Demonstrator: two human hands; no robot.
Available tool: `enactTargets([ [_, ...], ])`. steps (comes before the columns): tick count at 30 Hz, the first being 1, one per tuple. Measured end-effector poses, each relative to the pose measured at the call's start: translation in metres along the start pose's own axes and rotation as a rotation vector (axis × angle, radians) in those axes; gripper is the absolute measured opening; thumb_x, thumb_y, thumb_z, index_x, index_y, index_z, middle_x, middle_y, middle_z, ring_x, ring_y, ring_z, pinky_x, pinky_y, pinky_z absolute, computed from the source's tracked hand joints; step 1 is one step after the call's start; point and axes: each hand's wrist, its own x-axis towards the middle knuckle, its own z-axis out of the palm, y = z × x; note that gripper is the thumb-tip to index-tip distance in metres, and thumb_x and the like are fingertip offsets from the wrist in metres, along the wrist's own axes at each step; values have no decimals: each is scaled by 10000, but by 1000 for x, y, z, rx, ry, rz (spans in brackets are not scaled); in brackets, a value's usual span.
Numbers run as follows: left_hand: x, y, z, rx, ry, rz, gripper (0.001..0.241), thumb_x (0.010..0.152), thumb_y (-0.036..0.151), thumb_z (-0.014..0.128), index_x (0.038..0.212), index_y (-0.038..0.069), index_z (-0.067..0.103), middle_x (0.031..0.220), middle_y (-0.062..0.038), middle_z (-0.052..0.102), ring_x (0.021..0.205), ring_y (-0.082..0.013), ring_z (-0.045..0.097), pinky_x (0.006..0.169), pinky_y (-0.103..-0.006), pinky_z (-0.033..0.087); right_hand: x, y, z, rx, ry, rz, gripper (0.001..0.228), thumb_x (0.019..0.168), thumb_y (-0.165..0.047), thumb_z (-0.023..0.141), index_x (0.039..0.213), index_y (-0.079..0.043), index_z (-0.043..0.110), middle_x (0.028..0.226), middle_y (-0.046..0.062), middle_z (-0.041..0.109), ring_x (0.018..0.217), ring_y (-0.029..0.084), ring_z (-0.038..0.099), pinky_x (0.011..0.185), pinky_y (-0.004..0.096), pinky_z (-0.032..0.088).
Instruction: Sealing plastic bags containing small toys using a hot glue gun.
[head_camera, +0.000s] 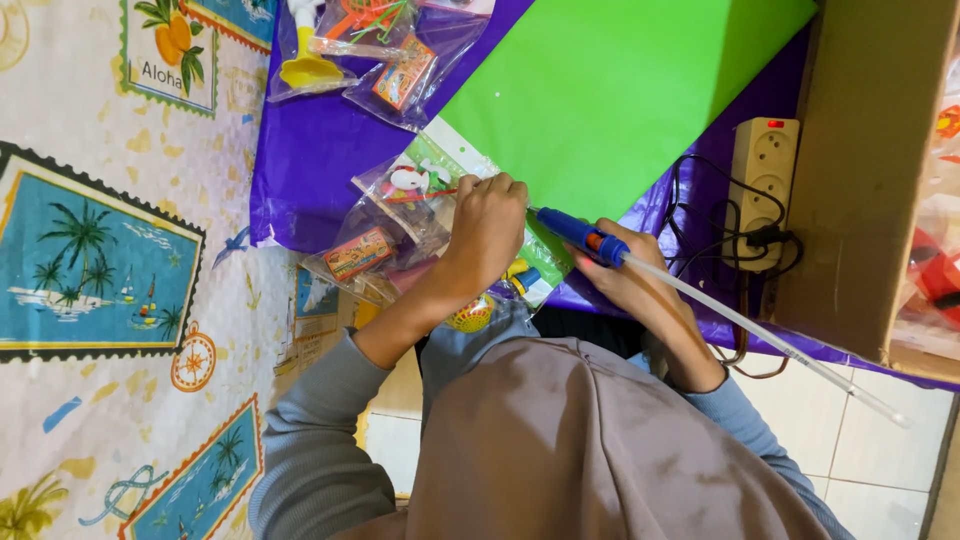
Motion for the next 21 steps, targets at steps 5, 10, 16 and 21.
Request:
enactTargets([
  [5, -1, 0, 1, 22, 2, 10, 106, 785, -39, 764, 854, 31, 728, 752, -92, 652, 738, -259, 685, 834, -427, 464, 0, 3, 0, -26, -13, 21, 341, 836, -370, 827, 791, -144, 575, 629, 134, 628, 632, 380, 649, 612, 434, 502],
  [10, -1, 0, 6, 26, 27, 18, 110, 773, -42, 757, 845, 32, 719, 748, -87, 642, 738, -259, 679, 842, -425, 460, -7, -24, -12, -19, -9, 15, 336, 853, -331, 806, 773, -119, 557, 613, 153, 616, 602, 390, 629, 596, 437, 496],
  [16, -2, -1, 11, 24, 29, 18, 115, 773, -40, 759, 855, 29, 719, 758, -89, 644, 754, -262, 681, 850, -434, 457, -12, -40, -24, 19, -11, 3, 313, 868, -260, 782, 789, -61, 555, 630, 234, 610, 627, 464, 623, 607, 475, 495],
  [21, -4, -1, 13, 27, 30, 29, 112, 794, -43, 739, 880, 24, 716, 776, -88, 635, 763, -260, 675, 895, -459, 448, -11, -25, -19, -83, -41, 69, 333, 873, -365, 791, 803, -122, 573, 664, 183, 652, 706, 447, 669, 650, 487, 519],
])
